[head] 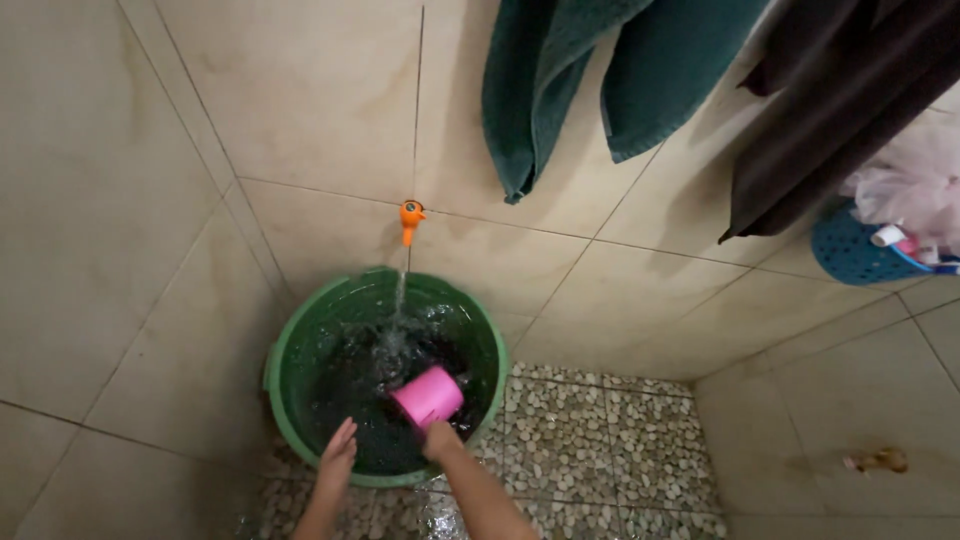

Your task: Cleaning the bathroom floor with a brush and splashing water on the walls and door with a scoop.

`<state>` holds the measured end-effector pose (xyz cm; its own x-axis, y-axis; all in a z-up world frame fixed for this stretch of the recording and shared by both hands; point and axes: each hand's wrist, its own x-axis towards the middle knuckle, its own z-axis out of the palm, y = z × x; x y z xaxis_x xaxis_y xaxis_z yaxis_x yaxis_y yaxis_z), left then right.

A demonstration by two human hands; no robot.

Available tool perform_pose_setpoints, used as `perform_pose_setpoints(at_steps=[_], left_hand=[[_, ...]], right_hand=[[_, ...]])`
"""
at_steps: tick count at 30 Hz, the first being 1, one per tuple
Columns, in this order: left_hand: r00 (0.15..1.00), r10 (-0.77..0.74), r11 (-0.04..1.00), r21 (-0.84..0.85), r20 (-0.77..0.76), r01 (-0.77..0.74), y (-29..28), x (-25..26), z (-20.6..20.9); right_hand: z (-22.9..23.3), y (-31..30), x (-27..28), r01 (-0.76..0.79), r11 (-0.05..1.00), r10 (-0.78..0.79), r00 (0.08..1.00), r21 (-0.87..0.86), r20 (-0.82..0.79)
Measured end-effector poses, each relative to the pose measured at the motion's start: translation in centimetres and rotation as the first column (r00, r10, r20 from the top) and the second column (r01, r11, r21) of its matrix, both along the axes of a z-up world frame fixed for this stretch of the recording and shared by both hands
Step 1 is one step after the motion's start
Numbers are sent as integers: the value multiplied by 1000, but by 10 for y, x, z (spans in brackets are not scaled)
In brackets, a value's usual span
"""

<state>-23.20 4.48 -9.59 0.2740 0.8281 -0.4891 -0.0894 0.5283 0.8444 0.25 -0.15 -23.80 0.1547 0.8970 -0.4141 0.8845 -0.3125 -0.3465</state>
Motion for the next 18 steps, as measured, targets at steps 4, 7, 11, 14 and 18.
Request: perform_pose_setpoints(at_steps=[4, 7, 11, 14, 18], left_hand=[[996, -64, 998, -16, -64, 63, 3, -5, -4], [987, -84, 993, 74, -134, 94, 1, 3, 9], [994, -102, 987, 124, -32, 105, -8, 24, 18], [988, -151, 981, 128, 32, 146, -11, 53, 38], [952, -272, 946, 217, 139, 239, -19, 97, 67]], right_hand=[[-3, -15, -2, 307, 949, -304, 846, -67, -438], [9, -31, -1, 581, 724, -552, 167, -371, -817], [60, -59, -3, 494, 734, -382, -267, -466, -885], [103, -65, 3, 501, 730, -296, -380, -464, -876], [139, -78, 34, 562, 729, -199, -373, -391, -906]])
